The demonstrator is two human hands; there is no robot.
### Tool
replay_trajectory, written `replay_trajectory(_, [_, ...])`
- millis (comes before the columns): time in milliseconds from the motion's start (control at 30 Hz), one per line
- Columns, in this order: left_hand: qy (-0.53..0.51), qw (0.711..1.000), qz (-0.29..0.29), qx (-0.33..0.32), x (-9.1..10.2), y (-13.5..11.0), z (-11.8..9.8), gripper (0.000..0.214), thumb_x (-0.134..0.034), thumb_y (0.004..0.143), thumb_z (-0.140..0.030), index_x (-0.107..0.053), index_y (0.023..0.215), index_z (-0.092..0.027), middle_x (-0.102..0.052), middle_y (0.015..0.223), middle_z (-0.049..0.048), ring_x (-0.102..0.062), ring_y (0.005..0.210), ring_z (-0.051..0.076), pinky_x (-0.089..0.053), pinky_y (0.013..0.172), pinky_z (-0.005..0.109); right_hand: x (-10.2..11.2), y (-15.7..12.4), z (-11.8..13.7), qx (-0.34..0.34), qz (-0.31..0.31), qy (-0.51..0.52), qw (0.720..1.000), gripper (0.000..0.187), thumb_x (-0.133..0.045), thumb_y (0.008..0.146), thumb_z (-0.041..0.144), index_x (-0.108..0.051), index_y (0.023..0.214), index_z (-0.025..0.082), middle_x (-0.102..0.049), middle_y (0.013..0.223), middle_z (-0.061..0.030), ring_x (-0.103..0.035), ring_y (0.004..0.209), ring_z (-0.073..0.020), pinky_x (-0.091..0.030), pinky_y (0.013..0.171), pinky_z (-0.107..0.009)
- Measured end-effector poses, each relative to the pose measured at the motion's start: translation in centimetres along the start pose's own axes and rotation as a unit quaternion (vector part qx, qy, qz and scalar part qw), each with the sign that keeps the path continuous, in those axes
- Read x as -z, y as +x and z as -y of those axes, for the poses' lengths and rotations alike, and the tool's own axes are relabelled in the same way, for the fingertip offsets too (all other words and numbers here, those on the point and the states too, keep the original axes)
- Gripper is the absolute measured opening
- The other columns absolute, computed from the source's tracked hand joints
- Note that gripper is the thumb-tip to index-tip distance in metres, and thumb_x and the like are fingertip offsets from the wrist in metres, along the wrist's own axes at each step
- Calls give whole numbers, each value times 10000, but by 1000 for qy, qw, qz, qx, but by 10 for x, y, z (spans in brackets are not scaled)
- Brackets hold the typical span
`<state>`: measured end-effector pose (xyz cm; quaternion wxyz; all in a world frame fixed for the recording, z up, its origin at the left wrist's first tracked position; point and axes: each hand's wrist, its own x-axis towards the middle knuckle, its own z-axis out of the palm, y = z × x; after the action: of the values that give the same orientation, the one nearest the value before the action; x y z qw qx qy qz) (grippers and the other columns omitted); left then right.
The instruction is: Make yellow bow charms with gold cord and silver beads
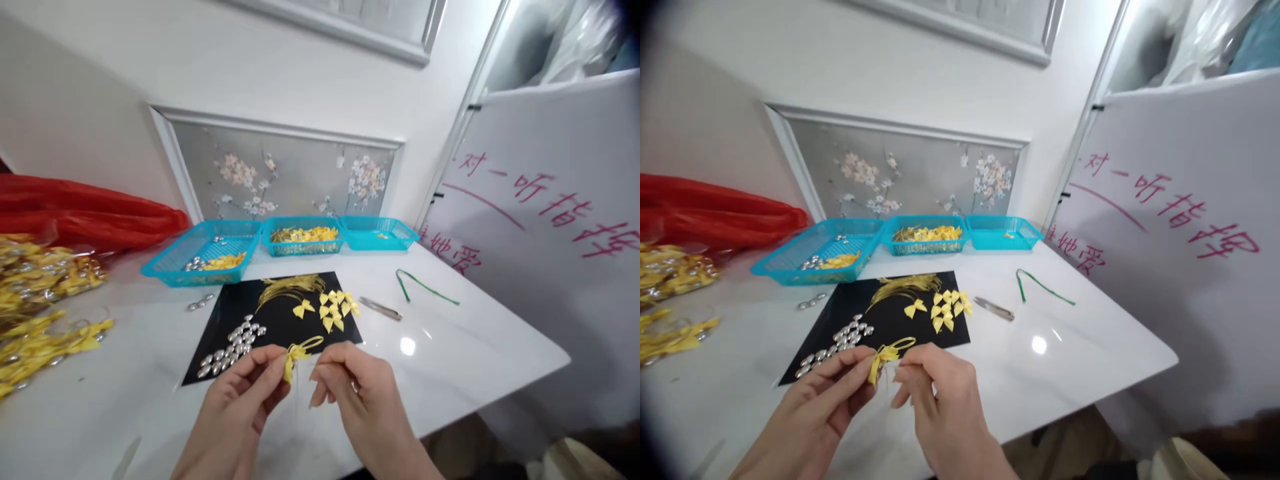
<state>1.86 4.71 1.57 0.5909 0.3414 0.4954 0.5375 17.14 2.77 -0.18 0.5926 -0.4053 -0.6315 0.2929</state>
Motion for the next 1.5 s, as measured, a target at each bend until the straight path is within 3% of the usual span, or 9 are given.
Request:
replay_trajectory(133, [9,998,17,-52,-5,12,-8,229,-871,643,-364,-750,744,-197,-666,799,7,-589,774,156,-521,731,247,-4,21,-5,117,-59,-88,988,195,-570,909,173,-714,779,194,-641,726,-29,-611,640,-144,-511,550,-241])
replay_trajectory(367, [62,992,74,-85,-4,6,-22,231,-829,704,-397,-712,718,-198,-604,718,-10,-521,724,154,-486,710,247,-13,25,-6,169,-59,-109,978,293,-465,960,141,-754,933,182,-621,777,-52,-623,650,-144,-526,568,-254])
replay_trajectory(567, [26,992,112,-47,5,5,-20,206,-783,760,-368,-686,686,-202,-583,655,-9,-504,669,144,-481,664,232,-9,18,-5,166,-43,-171,970,291,-457,950,122,-743,970,170,-564,753,-45,-572,618,-141,-485,552,-258])
replay_trajectory(1067, [58,991,117,-37,7,2,-19,242,-771,759,-406,-652,685,-209,-553,658,-13,-466,674,147,-450,634,227,-7,13,-2,154,5,-186,970,331,-425,930,54,-735,971,162,-514,754,-45,-501,643,-148,-423,554,-256])
replay_trajectory(1200, [77,988,129,-27,8,1,-19,258,-761,767,-436,-645,698,-215,-539,672,-17,-458,689,151,-445,655,232,-7,14,-3,145,-3,-160,976,280,-450,935,59,-702,866,159,-445,726,-9,-459,614,-124,-372,531,-239])
replay_trajectory(1333, [82,986,141,-22,8,1,-16,247,-737,802,-434,-645,721,-220,-544,701,-17,-466,707,148,-452,675,230,-10,15,-5,140,-15,-141,980,243,-458,937,61,-669,878,166,-467,736,-9,-476,637,-125,-373,544,-237])
replay_trajectory(1500, [63,989,137,-12,4,-1,-13,232,-770,780,-414,-658,721,-219,-550,709,-24,-494,699,136,-477,686,224,-18,12,-12,178,-54,-178,966,230,-418,937,45,-610,888,163,-493,738,-25,-471,638,-141,-373,559,-256])
